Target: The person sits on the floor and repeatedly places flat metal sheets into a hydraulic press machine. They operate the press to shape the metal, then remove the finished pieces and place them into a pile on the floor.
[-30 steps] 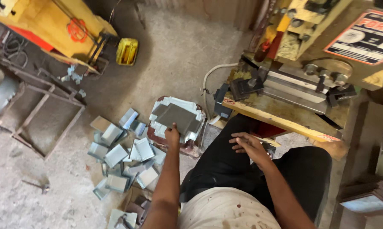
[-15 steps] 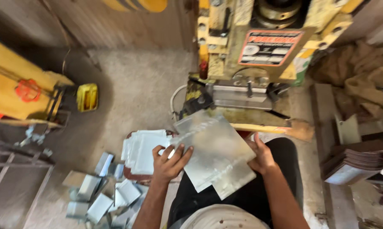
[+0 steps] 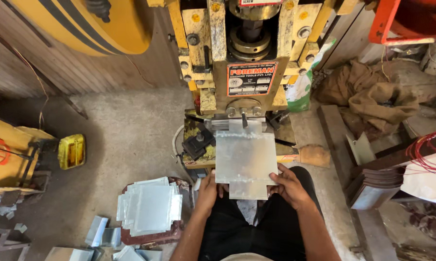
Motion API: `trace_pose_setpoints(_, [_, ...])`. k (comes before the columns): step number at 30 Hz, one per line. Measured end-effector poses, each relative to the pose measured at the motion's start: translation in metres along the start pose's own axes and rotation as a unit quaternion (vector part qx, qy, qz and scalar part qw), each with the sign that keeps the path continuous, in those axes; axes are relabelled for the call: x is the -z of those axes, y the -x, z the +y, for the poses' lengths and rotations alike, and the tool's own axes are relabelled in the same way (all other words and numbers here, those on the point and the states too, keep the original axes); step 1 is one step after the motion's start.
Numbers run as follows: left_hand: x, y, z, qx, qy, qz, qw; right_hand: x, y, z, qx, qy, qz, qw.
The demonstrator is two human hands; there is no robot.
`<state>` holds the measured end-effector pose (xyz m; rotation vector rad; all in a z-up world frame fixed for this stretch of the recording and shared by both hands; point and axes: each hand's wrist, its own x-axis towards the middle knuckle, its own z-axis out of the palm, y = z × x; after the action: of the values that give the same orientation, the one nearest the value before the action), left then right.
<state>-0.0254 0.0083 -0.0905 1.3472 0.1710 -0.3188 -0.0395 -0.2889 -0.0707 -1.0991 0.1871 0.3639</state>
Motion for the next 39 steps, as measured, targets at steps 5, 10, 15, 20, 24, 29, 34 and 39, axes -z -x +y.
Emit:
trace_pose_setpoints(5, [0.005, -0.004, 0.011, -0.044, -0.008, 0.014, 0.999, 0.003, -0.018, -0.013, -0.018, 0.028, 0.050, 0.998])
trace_pose_setpoints(10, [-0.002, -0.016, 0.033, -0.029, -0.026, 0.022, 0.999, -0.003, -0.032, -0.016, 0.029, 0.022, 0.080, 0.996])
trace_pose_setpoints(15, [0.002, -0.037, 0.026, -0.031, 0.033, 0.005, 0.999, -0.014, -0.031, -0.019, 0.067, 0.018, 0.125, 0.990])
trace_pose_setpoints(20, [0.010, -0.041, 0.016, 0.008, 0.105, -0.005, 0.994, -0.016, -0.032, -0.020, 0.085, 0.026, 0.141, 0.986])
trace_pose_setpoints(24, [0.008, -0.039, 0.025, 0.055, 0.160, 0.005, 0.985, -0.015, -0.035, -0.025, 0.065, 0.032, 0.158, 0.985])
trace_pose_setpoints(29, [0.007, -0.037, 0.033, 0.061, 0.121, -0.011, 0.991, -0.017, -0.035, -0.032, 0.057, 0.004, 0.153, 0.987])
trace_pose_setpoints(34, [0.009, -0.034, 0.043, 0.021, 0.097, -0.037, 0.994, -0.004, -0.058, -0.036, 0.049, -0.059, 0.180, 0.981])
trace_pose_setpoints(39, [-0.004, -0.041, 0.036, -0.045, 0.262, -0.149, 0.952, 0.004, -0.094, -0.032, 0.010, -0.042, 0.155, 0.987])
